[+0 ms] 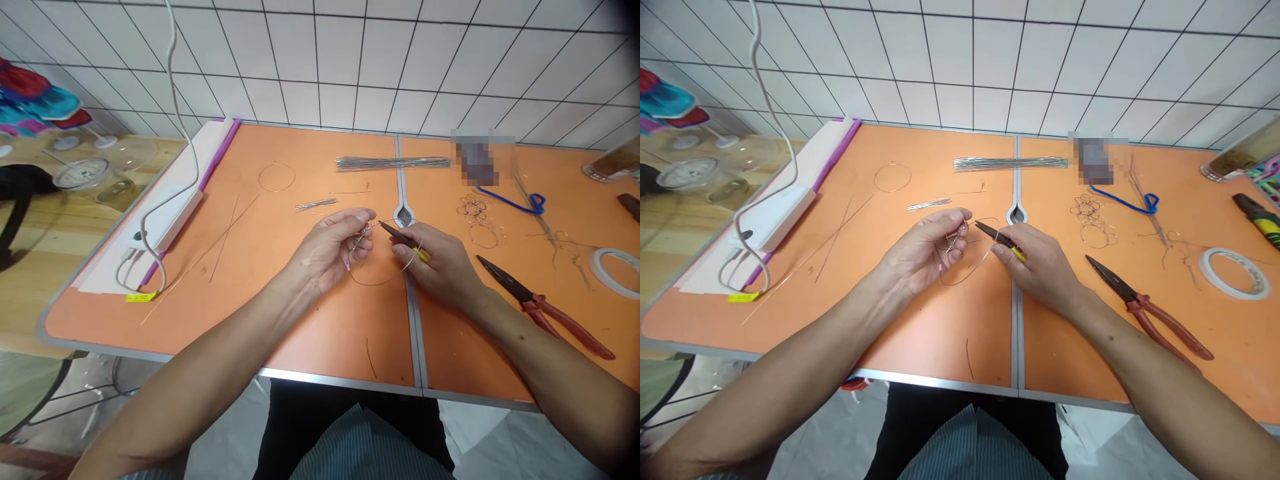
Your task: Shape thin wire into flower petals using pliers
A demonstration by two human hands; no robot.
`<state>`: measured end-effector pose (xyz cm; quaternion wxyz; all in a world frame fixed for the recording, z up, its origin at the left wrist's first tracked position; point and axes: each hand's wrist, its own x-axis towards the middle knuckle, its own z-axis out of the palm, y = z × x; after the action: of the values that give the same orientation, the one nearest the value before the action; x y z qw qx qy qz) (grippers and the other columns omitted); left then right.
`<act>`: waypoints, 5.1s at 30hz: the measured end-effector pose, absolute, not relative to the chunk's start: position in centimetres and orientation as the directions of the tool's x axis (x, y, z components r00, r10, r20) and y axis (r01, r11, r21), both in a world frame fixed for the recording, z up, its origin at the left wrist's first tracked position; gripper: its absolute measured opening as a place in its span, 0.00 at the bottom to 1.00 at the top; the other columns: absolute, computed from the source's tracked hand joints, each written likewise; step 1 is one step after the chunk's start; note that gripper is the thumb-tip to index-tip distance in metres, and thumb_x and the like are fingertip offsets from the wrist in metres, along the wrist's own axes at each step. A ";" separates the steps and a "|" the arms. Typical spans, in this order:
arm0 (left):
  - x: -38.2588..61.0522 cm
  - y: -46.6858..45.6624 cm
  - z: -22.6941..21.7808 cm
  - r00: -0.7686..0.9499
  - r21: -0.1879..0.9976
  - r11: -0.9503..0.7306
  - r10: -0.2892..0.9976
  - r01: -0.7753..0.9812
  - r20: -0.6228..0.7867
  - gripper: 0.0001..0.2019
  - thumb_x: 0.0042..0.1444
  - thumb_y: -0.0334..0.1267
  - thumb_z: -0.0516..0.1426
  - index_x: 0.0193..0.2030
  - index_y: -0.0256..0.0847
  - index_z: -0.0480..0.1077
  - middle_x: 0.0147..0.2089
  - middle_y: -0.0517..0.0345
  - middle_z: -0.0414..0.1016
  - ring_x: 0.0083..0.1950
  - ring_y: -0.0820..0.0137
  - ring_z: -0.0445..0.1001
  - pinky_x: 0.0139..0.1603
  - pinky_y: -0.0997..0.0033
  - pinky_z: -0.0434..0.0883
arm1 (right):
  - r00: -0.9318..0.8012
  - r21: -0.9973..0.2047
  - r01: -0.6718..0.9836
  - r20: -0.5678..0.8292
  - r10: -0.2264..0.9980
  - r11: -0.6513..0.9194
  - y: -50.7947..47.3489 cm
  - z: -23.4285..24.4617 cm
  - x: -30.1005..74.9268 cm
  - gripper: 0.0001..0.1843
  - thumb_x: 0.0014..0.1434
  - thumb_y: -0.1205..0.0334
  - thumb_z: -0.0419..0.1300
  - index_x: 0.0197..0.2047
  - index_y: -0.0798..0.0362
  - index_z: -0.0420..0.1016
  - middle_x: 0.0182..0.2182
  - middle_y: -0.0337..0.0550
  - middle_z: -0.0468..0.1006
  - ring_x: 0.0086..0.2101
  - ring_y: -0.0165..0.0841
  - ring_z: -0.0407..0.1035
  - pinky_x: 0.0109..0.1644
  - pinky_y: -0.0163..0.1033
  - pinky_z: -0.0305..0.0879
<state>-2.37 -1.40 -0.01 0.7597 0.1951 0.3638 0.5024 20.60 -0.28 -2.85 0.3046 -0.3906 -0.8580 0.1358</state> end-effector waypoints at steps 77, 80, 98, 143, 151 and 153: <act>-3.0 -1.7 0.8 0.444 0.689 0.524 0.839 -0.501 -0.315 0.07 0.62 0.20 0.63 0.39 0.30 0.83 0.30 0.54 0.80 0.27 0.77 0.79 0.31 0.81 0.76 | -0.650 0.165 0.526 0.711 0.270 0.834 2.1 -2.4 22.8 0.14 0.67 0.67 0.71 0.54 0.49 0.78 0.38 0.43 0.86 0.36 0.38 0.77 0.41 0.45 0.67; -3.0 -1.7 0.9 0.442 0.687 0.521 0.841 -0.507 -0.312 0.06 0.62 0.20 0.63 0.39 0.30 0.83 0.30 0.54 0.81 0.26 0.77 0.79 0.31 0.81 0.76 | -0.647 0.175 0.540 0.712 0.273 0.823 2.2 -2.4 22.9 0.14 0.67 0.67 0.72 0.54 0.49 0.78 0.38 0.43 0.86 0.36 0.38 0.77 0.41 0.46 0.67; -3.0 -1.7 1.1 0.431 0.687 0.549 0.827 -0.475 -0.362 0.08 0.61 0.19 0.62 0.39 0.29 0.83 0.28 0.54 0.79 0.25 0.76 0.78 0.30 0.80 0.75 | -0.659 0.195 0.536 0.704 0.263 0.821 1.7 -2.0 22.9 0.12 0.69 0.65 0.71 0.54 0.48 0.79 0.36 0.42 0.86 0.35 0.37 0.77 0.40 0.45 0.67; -2.9 -1.8 0.8 0.403 0.676 0.565 0.821 -0.473 -0.403 0.07 0.58 0.18 0.63 0.37 0.29 0.82 0.27 0.58 0.75 0.25 0.79 0.74 0.31 0.82 0.74 | -0.639 0.207 0.597 0.707 0.304 0.775 0.5 -1.8 21.9 0.03 0.69 0.63 0.68 0.46 0.47 0.82 0.29 0.38 0.81 0.30 0.34 0.70 0.33 0.42 0.58; -3.4 -1.5 0.5 0.423 0.690 0.579 0.807 -0.435 -0.412 0.07 0.57 0.18 0.63 0.37 0.30 0.83 0.27 0.55 0.78 0.26 0.77 0.77 0.32 0.81 0.77 | -0.669 0.132 0.560 0.655 0.352 0.818 1.0 -1.6 22.3 0.07 0.72 0.61 0.66 0.52 0.46 0.82 0.35 0.42 0.85 0.35 0.37 0.75 0.40 0.45 0.65; -3.5 -1.5 0.5 0.437 0.701 0.572 0.808 -0.426 -0.394 0.07 0.56 0.19 0.64 0.37 0.29 0.83 0.27 0.55 0.78 0.25 0.77 0.77 0.30 0.81 0.76 | -0.669 0.108 0.543 0.655 0.351 0.833 1.0 -1.6 22.5 0.07 0.71 0.62 0.66 0.52 0.46 0.82 0.35 0.42 0.85 0.35 0.37 0.75 0.40 0.44 0.65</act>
<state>-3.47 -1.48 0.48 0.8069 0.2600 0.3676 0.3823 22.46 1.01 -1.65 0.3225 -0.2481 -0.9013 -0.1486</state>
